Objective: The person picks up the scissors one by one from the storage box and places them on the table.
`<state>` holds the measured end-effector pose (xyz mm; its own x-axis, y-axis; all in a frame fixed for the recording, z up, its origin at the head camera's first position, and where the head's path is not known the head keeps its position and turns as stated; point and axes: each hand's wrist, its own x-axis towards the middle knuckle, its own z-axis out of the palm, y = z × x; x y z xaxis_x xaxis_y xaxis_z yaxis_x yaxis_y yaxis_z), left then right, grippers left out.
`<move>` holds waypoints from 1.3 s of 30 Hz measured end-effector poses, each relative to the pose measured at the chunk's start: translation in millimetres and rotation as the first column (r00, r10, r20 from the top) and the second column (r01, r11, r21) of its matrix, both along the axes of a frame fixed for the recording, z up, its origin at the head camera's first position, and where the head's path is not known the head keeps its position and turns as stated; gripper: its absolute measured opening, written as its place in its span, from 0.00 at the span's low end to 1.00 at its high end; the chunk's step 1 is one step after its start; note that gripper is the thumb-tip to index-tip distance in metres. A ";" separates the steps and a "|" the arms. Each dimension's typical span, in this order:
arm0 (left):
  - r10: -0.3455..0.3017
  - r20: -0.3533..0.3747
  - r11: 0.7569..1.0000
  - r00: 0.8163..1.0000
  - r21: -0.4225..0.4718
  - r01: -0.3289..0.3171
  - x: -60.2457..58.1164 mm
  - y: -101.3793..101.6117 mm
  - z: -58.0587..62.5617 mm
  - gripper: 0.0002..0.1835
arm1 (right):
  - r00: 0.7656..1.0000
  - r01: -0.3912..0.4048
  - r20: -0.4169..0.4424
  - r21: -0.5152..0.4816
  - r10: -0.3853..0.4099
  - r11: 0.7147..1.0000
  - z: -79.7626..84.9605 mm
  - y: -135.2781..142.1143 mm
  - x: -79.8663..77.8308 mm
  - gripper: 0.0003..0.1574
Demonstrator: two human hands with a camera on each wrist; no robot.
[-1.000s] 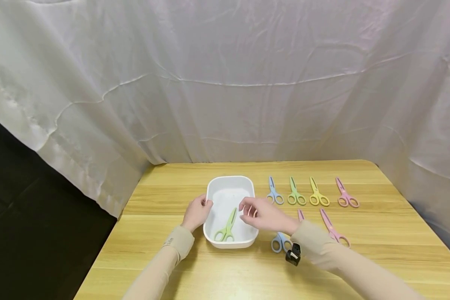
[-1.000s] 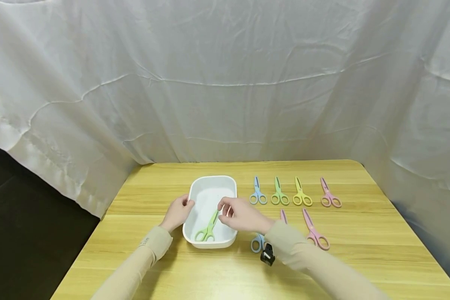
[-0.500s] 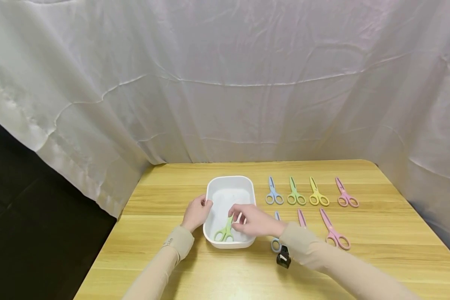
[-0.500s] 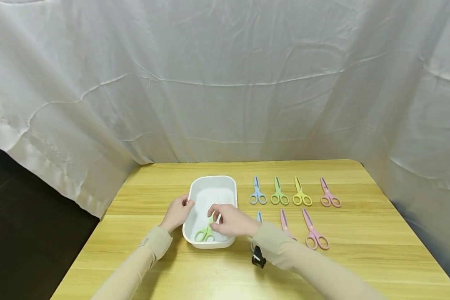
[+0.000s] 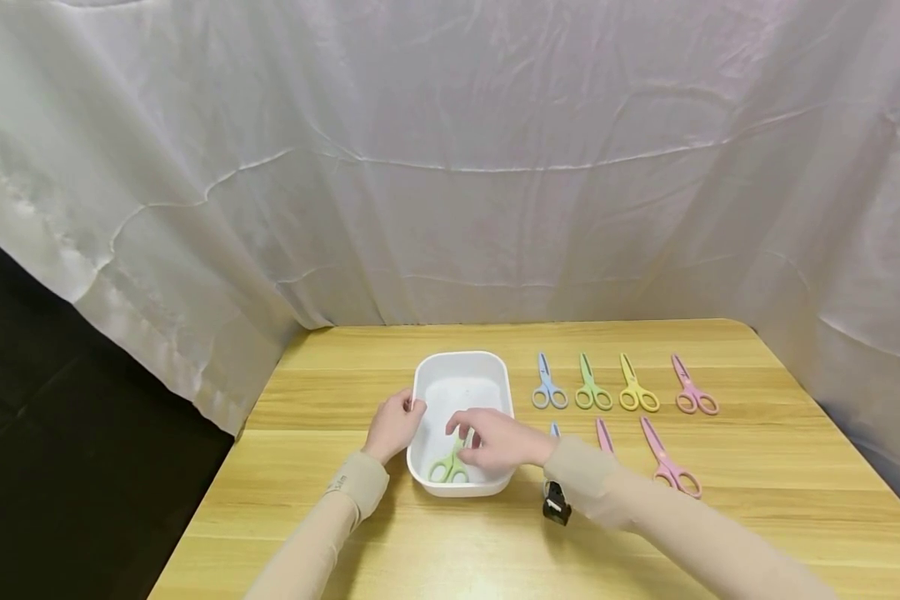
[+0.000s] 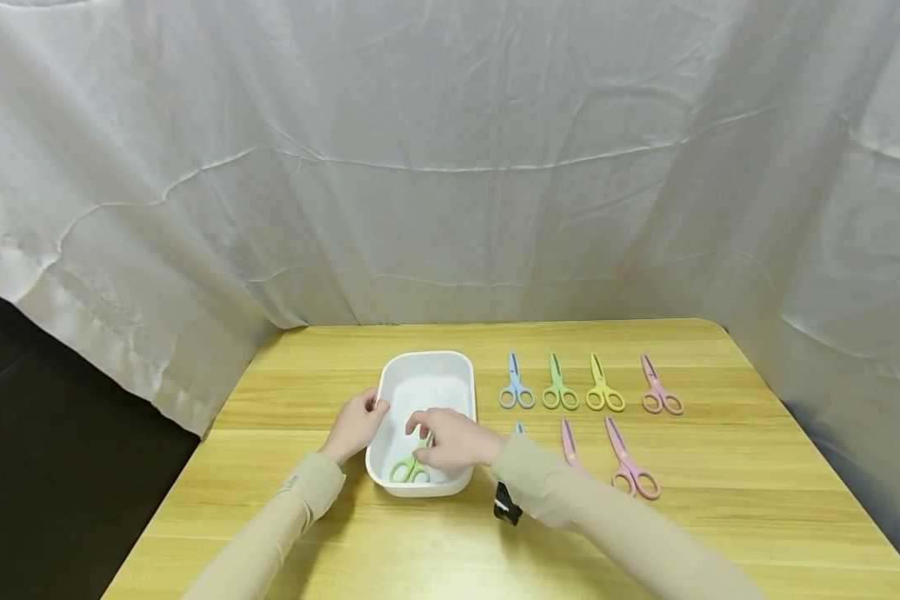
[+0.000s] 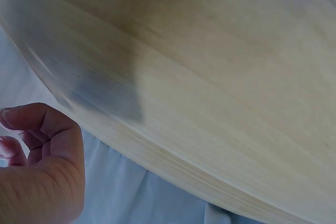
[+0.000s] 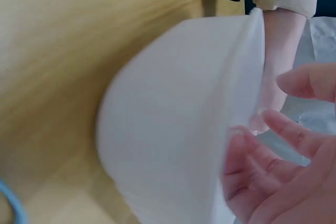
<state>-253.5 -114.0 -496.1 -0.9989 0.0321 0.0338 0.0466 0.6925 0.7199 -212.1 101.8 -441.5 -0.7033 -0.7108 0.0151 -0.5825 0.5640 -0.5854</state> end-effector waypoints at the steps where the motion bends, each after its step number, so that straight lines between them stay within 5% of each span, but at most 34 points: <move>1: 0.000 -0.002 1.000 1.000 -0.001 0.000 -0.1 0.0 -0.1 0.11 | 1.000 -0.006 -0.002 0.021 0.006 1.000 2.1 -1.6 -1.3 0.22; 21: -0.015 0.005 1.000 1.000 -0.002 0.015 0.8 -0.4 2.0 0.10 | 0.994 -0.110 0.052 0.372 0.097 0.922 24.4 -35.7 -26.5 0.27; 39: -0.003 -0.031 1.000 1.000 -0.001 0.003 0.3 0.0 -1.4 0.10 | 0.986 -0.075 0.167 0.503 -0.011 0.861 19.5 -41.1 -32.4 0.33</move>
<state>-253.3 -114.0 -497.5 -0.9973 0.0354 0.0643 0.0709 0.6927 0.7177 -244.5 60.7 -421.9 -0.6420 -0.6115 -0.4626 -0.5291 0.7899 -0.3099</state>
